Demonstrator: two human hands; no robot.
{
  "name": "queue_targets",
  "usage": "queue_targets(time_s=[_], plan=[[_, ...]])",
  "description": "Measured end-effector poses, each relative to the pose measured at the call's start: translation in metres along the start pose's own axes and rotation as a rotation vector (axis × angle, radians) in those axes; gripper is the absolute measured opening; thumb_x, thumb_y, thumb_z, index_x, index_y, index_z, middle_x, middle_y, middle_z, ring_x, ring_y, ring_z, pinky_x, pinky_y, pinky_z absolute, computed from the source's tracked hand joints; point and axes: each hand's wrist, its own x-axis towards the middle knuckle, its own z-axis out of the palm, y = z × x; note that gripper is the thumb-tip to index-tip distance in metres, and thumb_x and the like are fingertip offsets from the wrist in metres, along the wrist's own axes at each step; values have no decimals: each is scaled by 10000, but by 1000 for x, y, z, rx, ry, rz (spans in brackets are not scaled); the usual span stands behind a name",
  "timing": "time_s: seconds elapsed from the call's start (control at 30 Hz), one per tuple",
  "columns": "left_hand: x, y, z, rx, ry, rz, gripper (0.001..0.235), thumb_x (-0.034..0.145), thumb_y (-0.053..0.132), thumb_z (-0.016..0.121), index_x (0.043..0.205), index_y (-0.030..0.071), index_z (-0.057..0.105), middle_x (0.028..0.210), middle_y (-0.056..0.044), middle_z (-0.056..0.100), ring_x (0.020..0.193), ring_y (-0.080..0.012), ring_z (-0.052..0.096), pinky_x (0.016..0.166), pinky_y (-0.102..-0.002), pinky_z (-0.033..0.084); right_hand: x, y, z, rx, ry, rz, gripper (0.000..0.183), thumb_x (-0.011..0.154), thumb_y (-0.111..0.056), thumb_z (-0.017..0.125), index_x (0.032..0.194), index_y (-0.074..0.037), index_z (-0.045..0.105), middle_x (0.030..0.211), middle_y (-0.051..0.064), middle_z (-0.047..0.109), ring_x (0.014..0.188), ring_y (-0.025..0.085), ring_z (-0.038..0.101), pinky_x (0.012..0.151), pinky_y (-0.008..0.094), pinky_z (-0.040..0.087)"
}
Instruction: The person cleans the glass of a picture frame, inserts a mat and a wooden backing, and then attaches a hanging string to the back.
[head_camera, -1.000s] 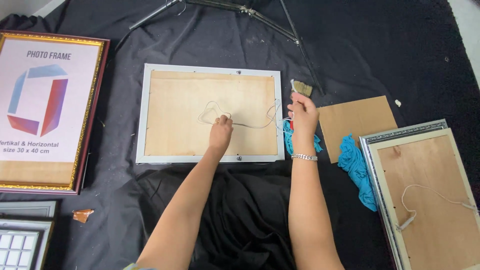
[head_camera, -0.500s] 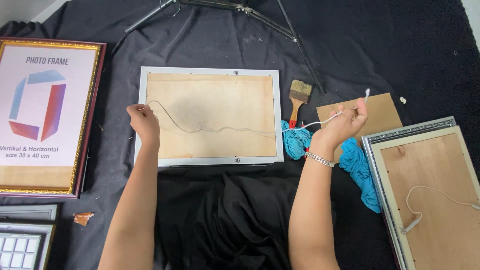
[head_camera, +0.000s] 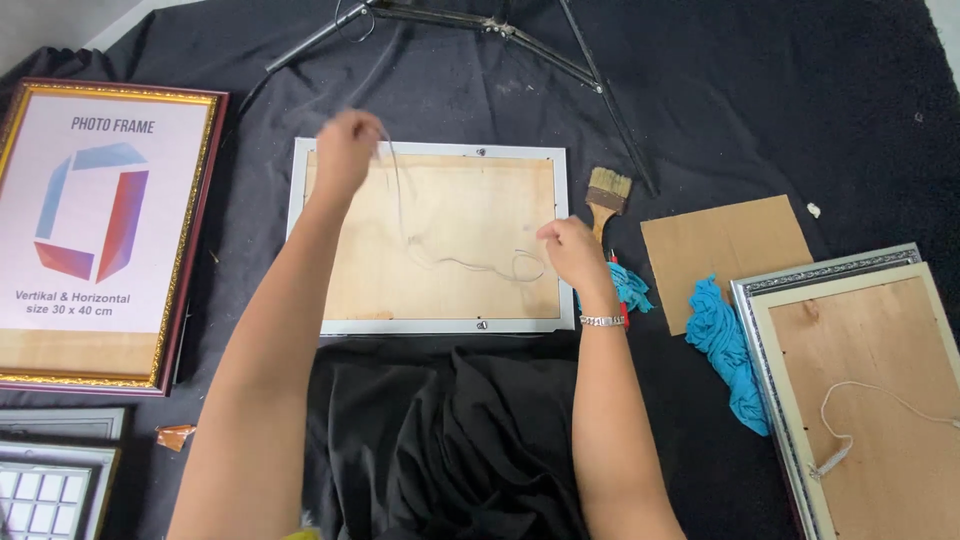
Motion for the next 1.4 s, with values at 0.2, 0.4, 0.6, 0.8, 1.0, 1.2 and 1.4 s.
queue_targets(time_s=[0.2,0.4,0.6,0.8,1.0,1.2,1.4], plan=[[13,107,-61,-202,266,193,663,1130,11,554,1633,215,173,1715,-36,300,1589,-449,279,1307,-488,252,-31,-68,-48,370,637,-192,226,1002,-34,556,1159,-62,716,1132,97,620,1026,240,650,871,348,587],[-95,38,29,154,-50,-30,670,949,173,714,1529,44,404,1279,-338,637,1134,-511,651,954,-611,537,-20,-68,-19,728,410,-93,241,886,-75,694,1118,-142,682,961,52,676,890,157,658,848,313,553],[-253,10,109,-110,-354,-381,267,951,228,685,1212,178,707,1165,-52,741,1052,-227,735,913,-386,586,-17,-62,2,838,237,-65,202,924,-167,736,1123,-136,744,970,44,738,921,117,723,828,292,571],[-281,31,135,33,-451,-61,232,972,138,667,1199,121,708,1061,-51,659,1000,-259,725,877,-349,596,-32,-76,5,788,195,-127,133,914,-60,636,1025,-93,702,776,87,715,681,135,710,683,265,575],[-290,21,143,119,-550,75,226,924,240,735,1141,174,734,1048,-12,625,1025,-236,680,938,-349,574,-37,-55,37,154,-185,-107,220,891,-134,636,1085,-169,732,1021,115,750,1079,326,699,942,466,543],[-300,17,149,310,-468,420,171,973,226,650,1142,218,676,989,16,597,938,-189,676,878,-288,562,-8,-18,56,-172,305,-265,270,869,-136,691,1012,-357,749,898,-120,711,961,207,640,881,405,466],[-301,0,170,448,-457,601,100,984,233,613,1048,208,685,946,18,611,892,-166,685,820,-251,547,-43,-68,-34,-76,1065,-513,297,935,77,585,1095,-118,741,913,6,655,912,202,626,920,356,459]])
